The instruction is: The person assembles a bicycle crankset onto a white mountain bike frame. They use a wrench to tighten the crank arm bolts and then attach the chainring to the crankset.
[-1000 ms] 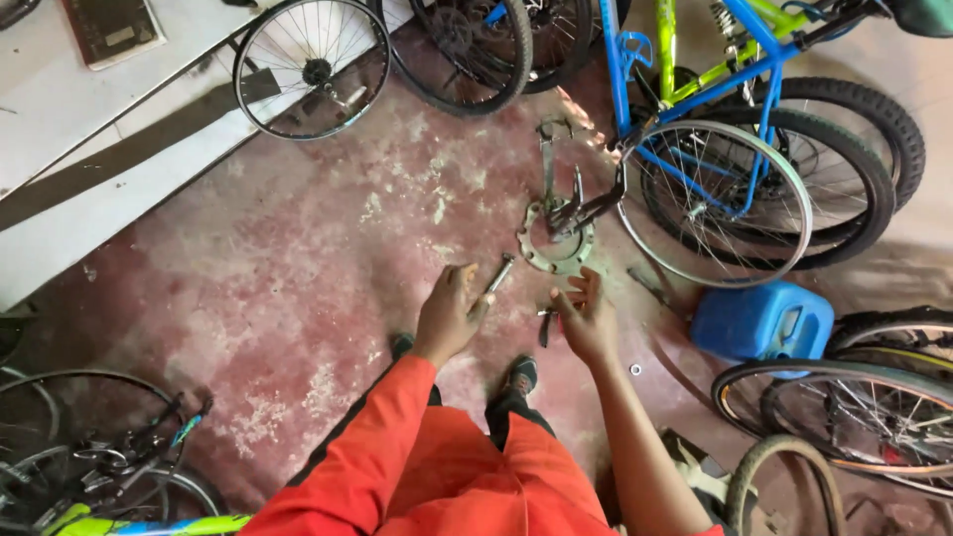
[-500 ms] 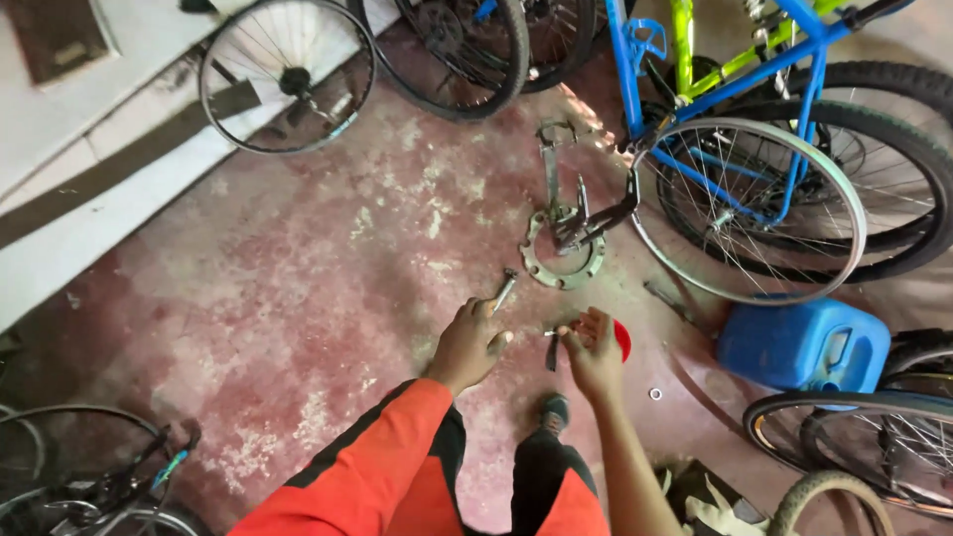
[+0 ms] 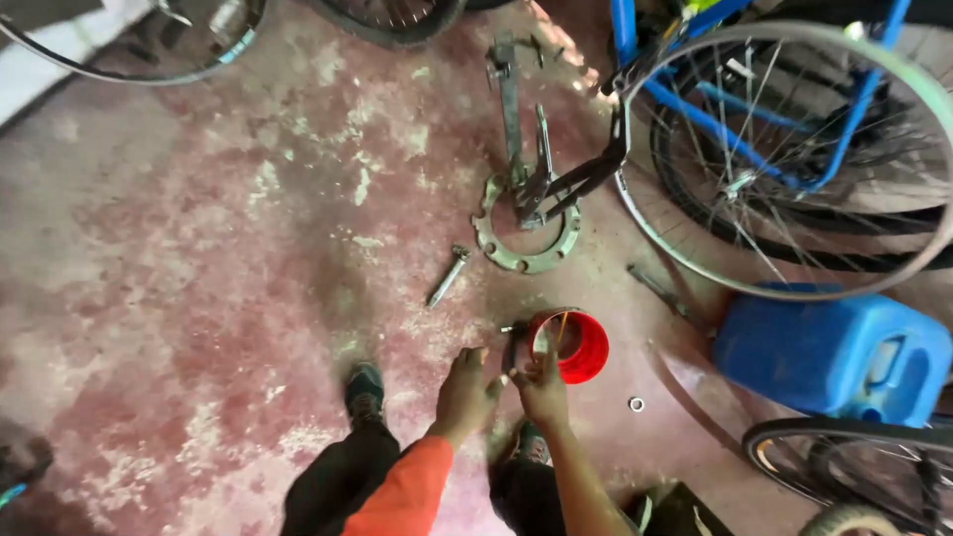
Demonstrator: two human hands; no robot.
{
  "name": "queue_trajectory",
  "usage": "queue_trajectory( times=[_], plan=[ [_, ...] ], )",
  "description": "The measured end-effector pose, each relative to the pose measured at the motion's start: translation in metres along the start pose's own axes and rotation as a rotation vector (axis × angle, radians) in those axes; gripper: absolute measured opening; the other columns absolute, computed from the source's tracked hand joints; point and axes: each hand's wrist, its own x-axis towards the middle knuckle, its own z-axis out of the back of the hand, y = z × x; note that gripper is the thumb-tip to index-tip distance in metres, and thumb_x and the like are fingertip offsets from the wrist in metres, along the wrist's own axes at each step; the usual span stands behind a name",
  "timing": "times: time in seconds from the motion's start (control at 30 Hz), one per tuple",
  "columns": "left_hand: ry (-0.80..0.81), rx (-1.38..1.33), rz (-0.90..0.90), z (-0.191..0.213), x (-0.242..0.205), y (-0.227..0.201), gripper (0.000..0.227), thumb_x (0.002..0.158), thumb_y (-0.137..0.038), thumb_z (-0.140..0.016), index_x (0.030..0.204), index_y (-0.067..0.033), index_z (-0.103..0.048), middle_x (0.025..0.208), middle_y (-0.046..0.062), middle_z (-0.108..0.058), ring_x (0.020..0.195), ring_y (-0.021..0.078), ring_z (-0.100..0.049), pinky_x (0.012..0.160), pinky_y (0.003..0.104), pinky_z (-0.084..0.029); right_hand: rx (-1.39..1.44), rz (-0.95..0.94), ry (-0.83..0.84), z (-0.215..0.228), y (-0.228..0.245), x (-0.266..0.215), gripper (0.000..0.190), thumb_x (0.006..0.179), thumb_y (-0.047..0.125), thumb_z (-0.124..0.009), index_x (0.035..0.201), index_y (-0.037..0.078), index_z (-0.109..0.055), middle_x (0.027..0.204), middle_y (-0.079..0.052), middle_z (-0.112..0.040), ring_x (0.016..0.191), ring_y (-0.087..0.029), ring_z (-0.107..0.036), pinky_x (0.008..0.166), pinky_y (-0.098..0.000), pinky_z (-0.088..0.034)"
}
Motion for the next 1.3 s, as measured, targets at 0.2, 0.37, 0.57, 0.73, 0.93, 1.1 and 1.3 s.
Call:
queue_trajectory(
  times=[0.2, 0.37, 0.57, 0.73, 0.93, 1.1, 1.3],
  plan=[
    [0.043, -0.087, 0.142, -0.115, 0.059, 0.069, 0.055, 0.084, -0.027, -0.065, 0.133, -0.0090, -0.050, 0.125, 0.010, -0.053, 0.119, 0.0296, -0.052, 0.090, 0.047, -0.051, -0.170, -0.003, 0.118, -0.105, -0.200, 0.144, 0.041, 0.081, 0.028, -0.045, 0.115, 0.018, -0.064, 0.115, -0.009, -0.071, 0.110, -0.029, -0.064, 0.095, -0.0402, -0.046],
    [0.023, -0.113, 0.205, -0.172, 0.107, 0.119, 0.052, 0.084, -0.026, -0.066, 0.132, -0.0114, -0.050, 0.126, 0.008, -0.054, 0.119, 0.0288, -0.053, 0.091, 0.044, -0.050, -0.326, 0.231, 0.013, -0.198, -0.344, 0.264, 0.047, 0.083, 0.036, -0.057, 0.116, 0.004, -0.051, 0.099, -0.020, -0.066, 0.092, -0.041, -0.063, 0.081, -0.0495, -0.050],
    [-0.001, -0.117, 0.286, -0.190, 0.158, 0.154, 0.047, 0.084, -0.032, -0.069, 0.121, -0.0069, -0.055, 0.110, 0.015, -0.059, 0.110, 0.0374, -0.062, 0.091, 0.049, -0.056, -0.802, 0.356, -0.240, -0.162, -0.191, 0.203, 0.028, 0.082, 0.028, -0.051, 0.097, 0.006, -0.061, 0.082, -0.016, -0.067, 0.079, -0.037, -0.071, 0.070, -0.0495, -0.057],
    [-0.028, -0.168, 0.386, -0.204, 0.167, 0.180, 0.046, 0.084, -0.032, -0.067, 0.121, -0.0081, -0.055, 0.109, 0.015, -0.060, 0.111, 0.0381, -0.062, 0.093, 0.051, -0.054, -1.003, 0.552, -0.503, -0.200, -0.237, 0.227, 0.036, 0.076, 0.021, -0.051, 0.104, 0.003, -0.065, 0.082, -0.015, -0.067, 0.079, -0.037, -0.070, 0.068, -0.0472, -0.057],
    [0.005, -0.242, 0.435, -0.210, 0.170, 0.200, 0.041, 0.082, -0.033, -0.070, 0.117, -0.0133, -0.061, 0.111, 0.013, -0.064, 0.117, 0.0337, -0.061, 0.098, 0.048, -0.053, -0.676, 0.088, -0.340, -0.241, -0.288, 0.287, 0.072, 0.083, 0.040, -0.058, 0.144, 0.006, -0.042, 0.096, -0.013, -0.067, 0.092, -0.034, -0.072, 0.073, -0.0512, -0.058],
    [-0.069, -0.392, 0.507, -0.178, 0.160, 0.183, 0.048, 0.087, -0.041, -0.066, 0.124, -0.0107, -0.058, 0.123, 0.017, -0.061, 0.122, 0.0339, -0.058, 0.104, 0.047, -0.048, -0.203, -0.024, 0.025, -0.225, -0.237, 0.283, 0.028, 0.087, 0.049, -0.056, 0.104, 0.028, -0.065, 0.096, -0.011, -0.075, 0.100, -0.032, -0.070, 0.088, -0.0436, -0.055],
    [-0.120, -0.694, 0.452, -0.080, 0.134, 0.128, 0.036, 0.094, -0.043, -0.060, 0.127, -0.0271, -0.065, 0.119, 0.011, -0.071, 0.109, 0.0328, -0.067, 0.094, 0.042, -0.056, 0.366, 0.180, 0.168, -0.182, -0.113, 0.176, 0.021, 0.077, -0.003, -0.067, 0.093, 0.009, -0.065, 0.074, -0.006, -0.064, 0.064, -0.019, -0.065, 0.059, -0.0328, -0.060]
  ],
)
